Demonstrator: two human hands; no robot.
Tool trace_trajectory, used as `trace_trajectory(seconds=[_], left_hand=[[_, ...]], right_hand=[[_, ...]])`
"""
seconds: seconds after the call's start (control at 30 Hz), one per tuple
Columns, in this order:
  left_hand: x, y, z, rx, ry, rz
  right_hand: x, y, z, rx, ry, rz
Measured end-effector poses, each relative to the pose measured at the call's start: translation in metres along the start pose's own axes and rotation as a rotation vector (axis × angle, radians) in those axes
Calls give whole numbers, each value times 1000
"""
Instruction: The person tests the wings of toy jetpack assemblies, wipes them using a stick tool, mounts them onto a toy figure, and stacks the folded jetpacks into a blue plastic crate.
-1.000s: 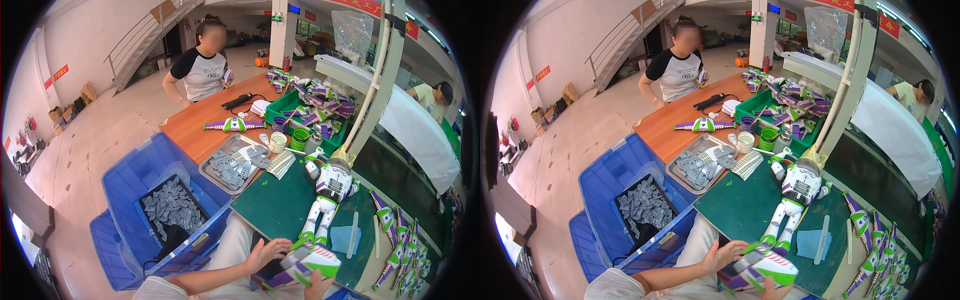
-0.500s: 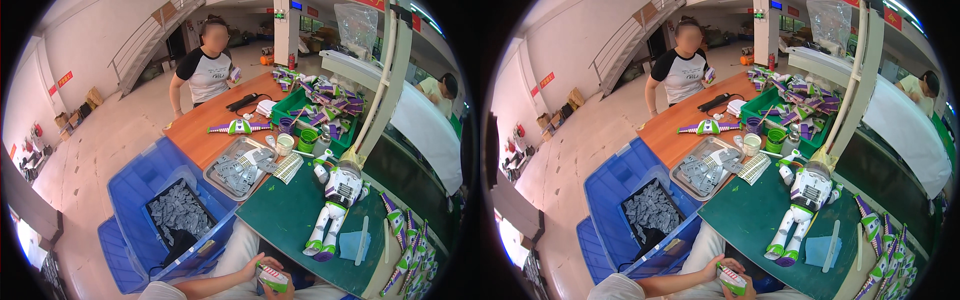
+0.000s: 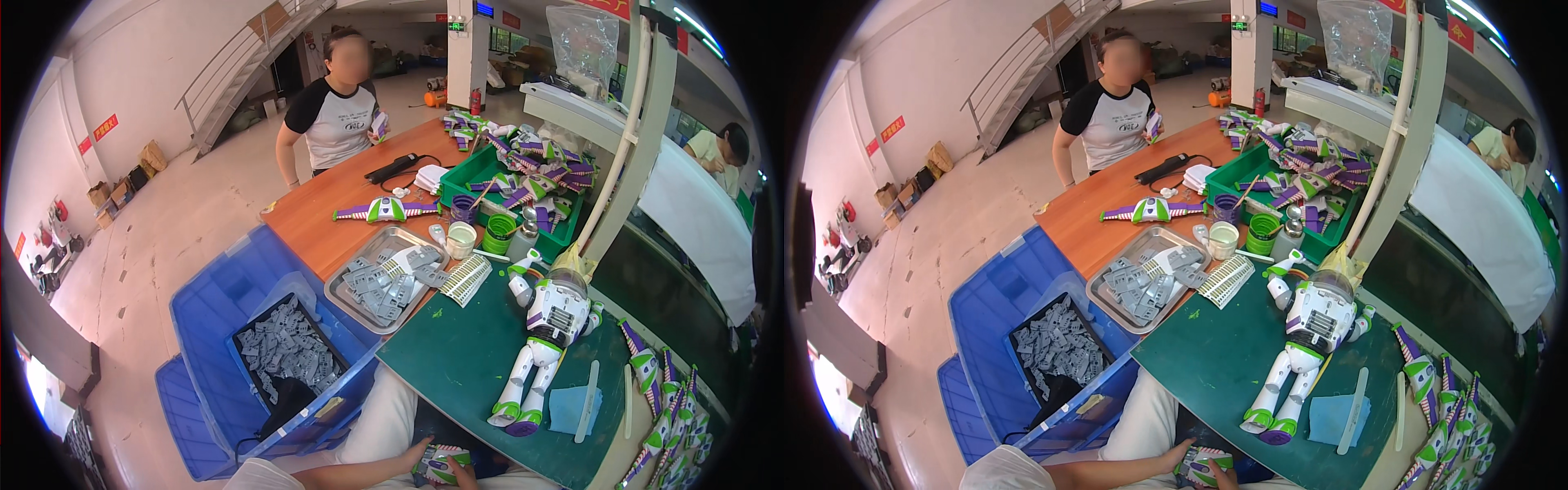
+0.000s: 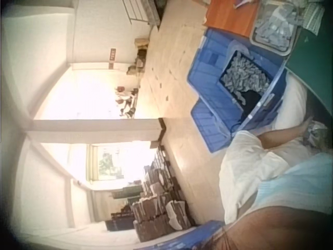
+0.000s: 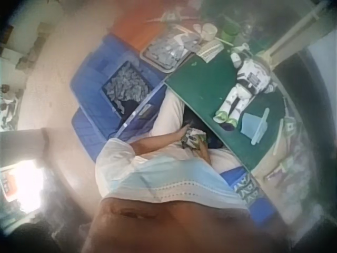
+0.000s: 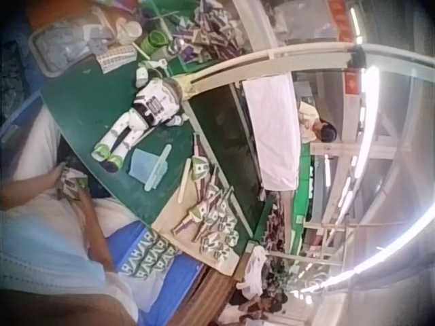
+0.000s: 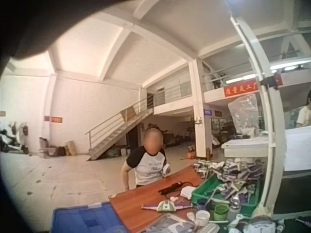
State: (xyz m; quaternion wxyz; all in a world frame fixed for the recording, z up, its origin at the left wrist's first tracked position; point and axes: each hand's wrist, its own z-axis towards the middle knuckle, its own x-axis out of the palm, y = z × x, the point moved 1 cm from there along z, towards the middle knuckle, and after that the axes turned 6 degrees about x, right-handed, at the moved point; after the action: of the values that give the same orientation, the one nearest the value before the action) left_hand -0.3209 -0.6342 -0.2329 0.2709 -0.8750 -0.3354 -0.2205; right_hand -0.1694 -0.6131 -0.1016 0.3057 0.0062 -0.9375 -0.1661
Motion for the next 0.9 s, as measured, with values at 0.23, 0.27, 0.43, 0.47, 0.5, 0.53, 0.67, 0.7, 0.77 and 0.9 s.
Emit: trace_trajectory(seconds=[0.23, 0.27, 0.43, 0.47, 0.5, 0.53, 0.67, 0.7, 0.77, 0.9], left_hand=[[-1, 1, 15, 51, -147, 71], [-5, 4, 18, 54, -149, 70], [5, 0, 7, 76, -227, 148], [2, 2, 10, 75, -228, 151], [0, 5, 13, 75, -210, 169], [-6, 6, 18, 73, -198, 185], [-9, 8, 24, 126, -172, 230], [0, 1, 9, 101, -130, 181], [-7, 3, 16, 113, -174, 196], [-9, 3, 20, 119, -157, 124]], right_hand=[[-62, -22, 39, -120, 88, -387], [-53, -17, 28, -308, 126, -697], [-48, -27, 21, -479, 145, -600], [-52, -32, 33, -273, 145, -240], [-57, -30, 45, -274, 145, -235], [-53, -21, 52, -254, 24, -259], [-57, -4, 68, -193, -351, -380], [-71, -15, 79, -212, -351, -438], [-51, -8, 68, -131, -424, -445], [-73, -11, 82, -215, -421, -450]])
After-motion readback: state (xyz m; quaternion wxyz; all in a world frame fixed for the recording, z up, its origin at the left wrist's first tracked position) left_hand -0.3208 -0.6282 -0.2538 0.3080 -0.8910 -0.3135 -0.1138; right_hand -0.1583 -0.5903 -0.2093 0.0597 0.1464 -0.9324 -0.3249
